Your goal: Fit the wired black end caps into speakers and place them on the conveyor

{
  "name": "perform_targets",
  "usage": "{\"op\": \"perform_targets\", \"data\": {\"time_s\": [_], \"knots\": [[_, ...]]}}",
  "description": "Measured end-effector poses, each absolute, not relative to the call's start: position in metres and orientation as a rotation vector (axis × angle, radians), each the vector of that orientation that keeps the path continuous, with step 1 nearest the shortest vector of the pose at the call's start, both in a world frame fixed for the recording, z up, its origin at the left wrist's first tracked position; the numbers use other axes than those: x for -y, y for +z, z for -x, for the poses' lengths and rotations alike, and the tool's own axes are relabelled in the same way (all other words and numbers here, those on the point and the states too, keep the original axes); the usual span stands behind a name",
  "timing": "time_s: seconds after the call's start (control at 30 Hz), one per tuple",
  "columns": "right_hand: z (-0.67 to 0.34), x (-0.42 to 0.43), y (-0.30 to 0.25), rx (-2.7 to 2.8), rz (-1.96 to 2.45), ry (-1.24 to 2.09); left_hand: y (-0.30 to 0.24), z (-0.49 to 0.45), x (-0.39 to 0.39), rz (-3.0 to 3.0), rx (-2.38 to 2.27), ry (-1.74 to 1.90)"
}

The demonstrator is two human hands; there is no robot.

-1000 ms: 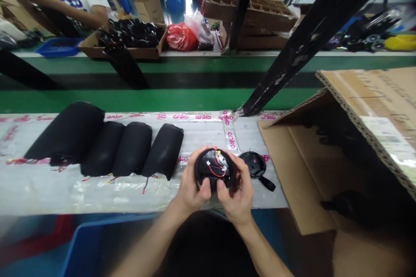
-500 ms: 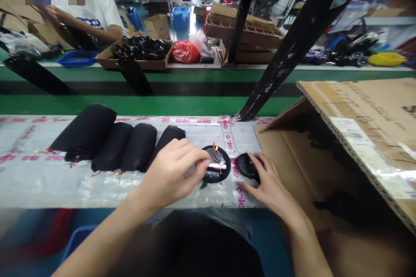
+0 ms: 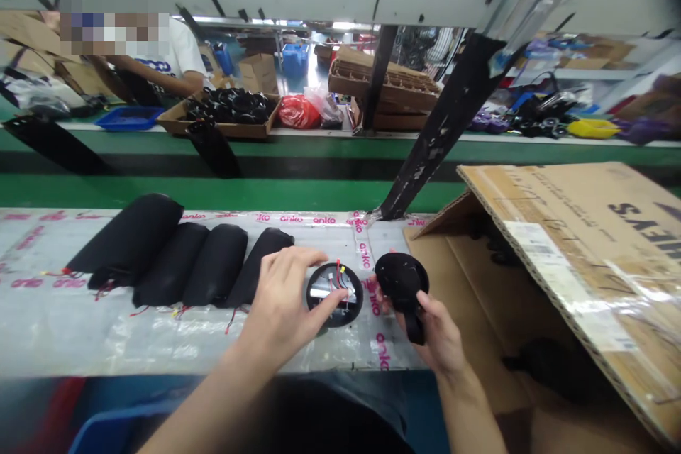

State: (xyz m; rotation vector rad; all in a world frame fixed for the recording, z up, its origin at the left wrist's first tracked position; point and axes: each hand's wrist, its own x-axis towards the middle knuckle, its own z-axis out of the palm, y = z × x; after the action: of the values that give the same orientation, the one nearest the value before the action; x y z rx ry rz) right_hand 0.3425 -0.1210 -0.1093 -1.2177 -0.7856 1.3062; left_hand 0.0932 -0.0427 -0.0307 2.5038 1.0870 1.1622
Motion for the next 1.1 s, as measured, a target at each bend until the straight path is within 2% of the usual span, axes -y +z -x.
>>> {"op": "perform_targets", "data": {"time_s": [0.2,0.33,0.47,0.73,1.1], "knots": [[-0.320,0.105,-0.084,0.553,0.839,1.450,-0.022,-0.086,0.057,-2.747,-1.063,0.988],[-0.302,0.103,-0.079,0.486,0.853,1.415,-0.018,-0.100,0.057,-2.823,-1.211,0.926],[-0.288,0.107,-0.086,0.450,0.899,1.384,-0.024,-0.111,0.055,-2.657,-1.155,1.061],[-0.303,0.114,-0.088,0.952,1.073,1.191,-0.045,-0.123,0.048,-2.208,-1.021,1.222],[-0.339,0.106,-0.060,1.351,1.077,1.177,-0.047,-0.120,0.039,-2.196,-0.927,1.231]]}}
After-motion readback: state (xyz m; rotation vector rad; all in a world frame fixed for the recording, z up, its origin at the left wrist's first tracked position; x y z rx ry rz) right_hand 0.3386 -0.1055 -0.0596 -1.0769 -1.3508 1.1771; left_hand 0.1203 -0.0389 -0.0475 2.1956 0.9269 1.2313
